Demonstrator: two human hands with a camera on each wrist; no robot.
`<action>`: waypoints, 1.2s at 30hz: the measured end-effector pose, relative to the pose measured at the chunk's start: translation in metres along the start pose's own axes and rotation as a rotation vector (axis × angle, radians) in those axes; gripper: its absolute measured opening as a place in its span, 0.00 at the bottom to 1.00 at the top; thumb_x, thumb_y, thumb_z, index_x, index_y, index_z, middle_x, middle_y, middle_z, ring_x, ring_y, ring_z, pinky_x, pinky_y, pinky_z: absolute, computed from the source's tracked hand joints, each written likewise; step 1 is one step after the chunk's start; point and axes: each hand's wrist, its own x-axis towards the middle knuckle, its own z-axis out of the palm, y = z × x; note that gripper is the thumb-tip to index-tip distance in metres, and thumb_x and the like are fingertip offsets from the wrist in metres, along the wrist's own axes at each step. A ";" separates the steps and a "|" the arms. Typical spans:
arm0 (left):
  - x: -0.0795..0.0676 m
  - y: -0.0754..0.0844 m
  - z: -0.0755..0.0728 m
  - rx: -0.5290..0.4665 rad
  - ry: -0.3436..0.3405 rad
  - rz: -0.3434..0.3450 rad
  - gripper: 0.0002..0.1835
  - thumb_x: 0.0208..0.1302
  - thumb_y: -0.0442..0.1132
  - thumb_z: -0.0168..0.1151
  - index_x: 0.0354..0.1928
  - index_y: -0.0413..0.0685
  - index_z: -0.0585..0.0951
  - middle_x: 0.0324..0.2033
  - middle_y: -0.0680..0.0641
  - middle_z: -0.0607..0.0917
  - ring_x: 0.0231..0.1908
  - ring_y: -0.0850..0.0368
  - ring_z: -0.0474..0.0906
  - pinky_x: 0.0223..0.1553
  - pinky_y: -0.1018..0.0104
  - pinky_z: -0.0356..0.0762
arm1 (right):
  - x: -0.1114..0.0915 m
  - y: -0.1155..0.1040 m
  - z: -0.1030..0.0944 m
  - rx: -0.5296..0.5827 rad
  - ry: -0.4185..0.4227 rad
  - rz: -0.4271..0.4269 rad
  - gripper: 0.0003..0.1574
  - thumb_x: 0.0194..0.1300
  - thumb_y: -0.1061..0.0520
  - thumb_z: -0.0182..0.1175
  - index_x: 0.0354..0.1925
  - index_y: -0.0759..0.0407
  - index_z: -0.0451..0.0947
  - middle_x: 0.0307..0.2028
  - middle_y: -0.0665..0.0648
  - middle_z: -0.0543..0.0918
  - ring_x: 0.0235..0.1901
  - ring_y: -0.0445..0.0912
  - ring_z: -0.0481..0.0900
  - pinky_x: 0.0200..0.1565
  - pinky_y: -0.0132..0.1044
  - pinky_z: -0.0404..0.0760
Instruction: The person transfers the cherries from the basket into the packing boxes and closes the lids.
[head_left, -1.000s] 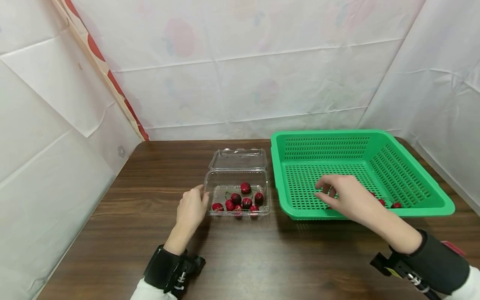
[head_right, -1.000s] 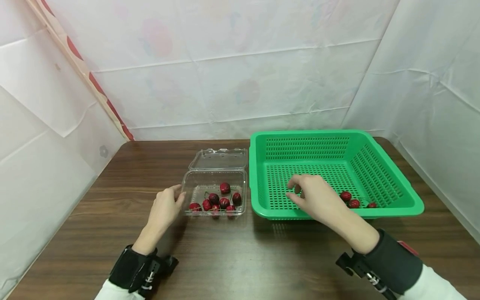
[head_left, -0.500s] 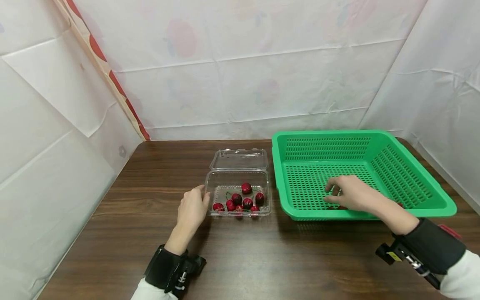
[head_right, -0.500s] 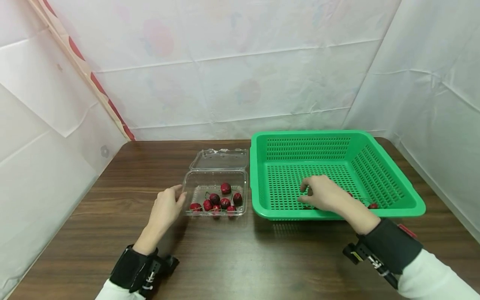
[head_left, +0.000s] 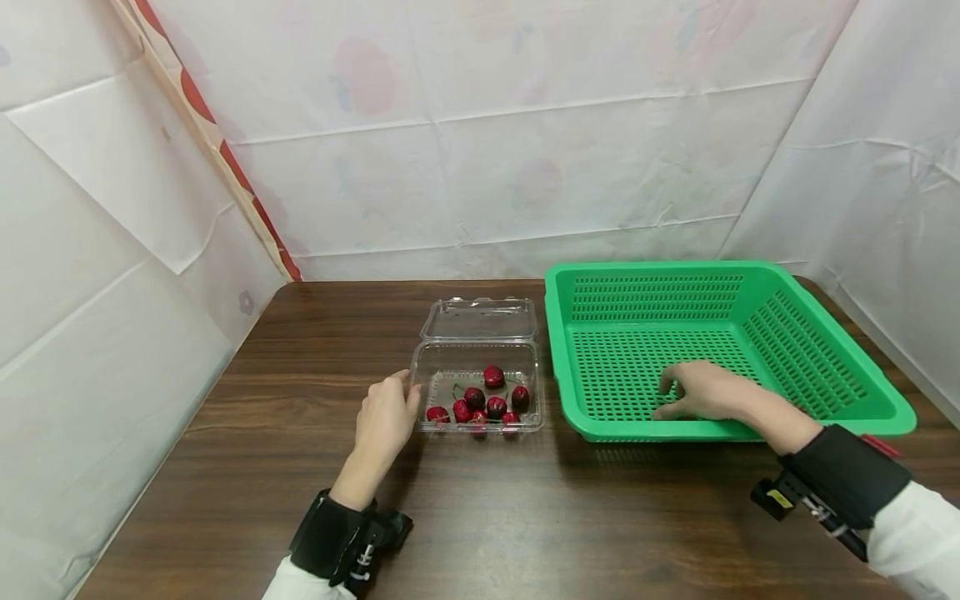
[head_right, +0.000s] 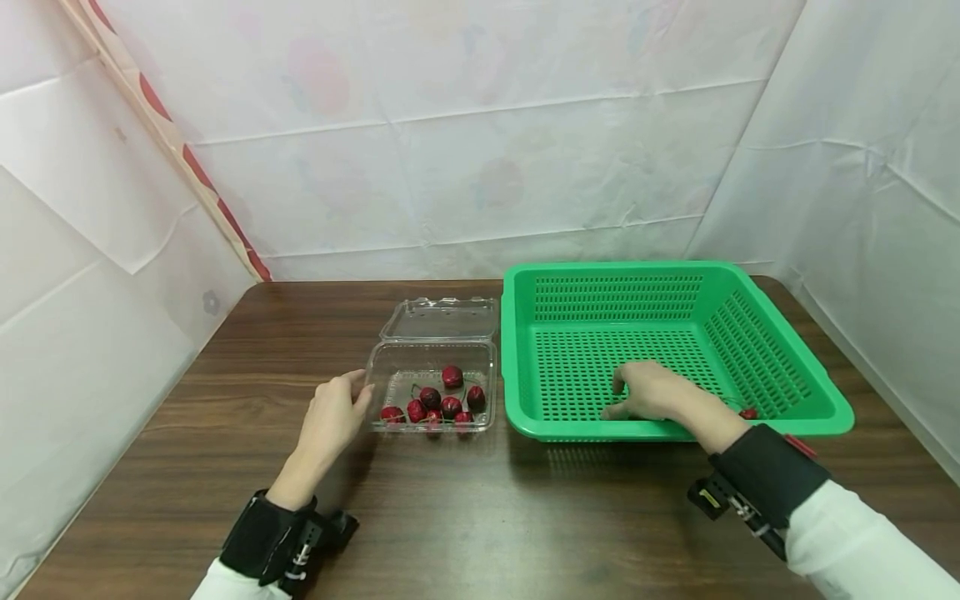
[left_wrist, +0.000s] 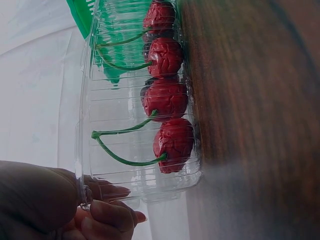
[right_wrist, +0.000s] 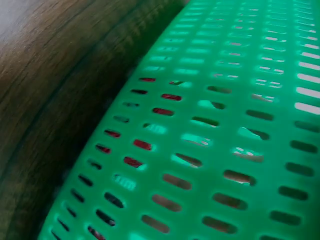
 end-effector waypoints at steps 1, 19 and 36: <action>0.000 0.000 0.000 0.001 0.002 0.001 0.18 0.61 0.35 0.53 0.50 0.29 0.73 0.08 0.50 0.68 0.08 0.62 0.54 0.08 0.71 0.52 | 0.001 0.001 0.001 -0.015 -0.004 -0.004 0.28 0.52 0.47 0.63 0.42 0.69 0.73 0.31 0.59 0.74 0.27 0.47 0.72 0.28 0.40 0.69; 0.000 0.000 0.000 -0.002 -0.006 -0.006 0.18 0.61 0.35 0.53 0.50 0.29 0.73 0.09 0.50 0.68 0.08 0.62 0.54 0.09 0.71 0.53 | 0.010 0.006 0.012 -0.093 0.008 -0.039 0.16 0.50 0.56 0.65 0.34 0.67 0.76 0.27 0.56 0.74 0.26 0.48 0.71 0.28 0.40 0.70; 0.000 0.000 0.000 -0.004 0.002 0.005 0.18 0.61 0.35 0.54 0.50 0.28 0.73 0.10 0.49 0.70 0.07 0.62 0.54 0.08 0.72 0.53 | 0.010 0.007 0.014 -0.073 0.005 -0.042 0.10 0.51 0.60 0.64 0.17 0.56 0.75 0.13 0.48 0.69 0.15 0.39 0.60 0.21 0.33 0.61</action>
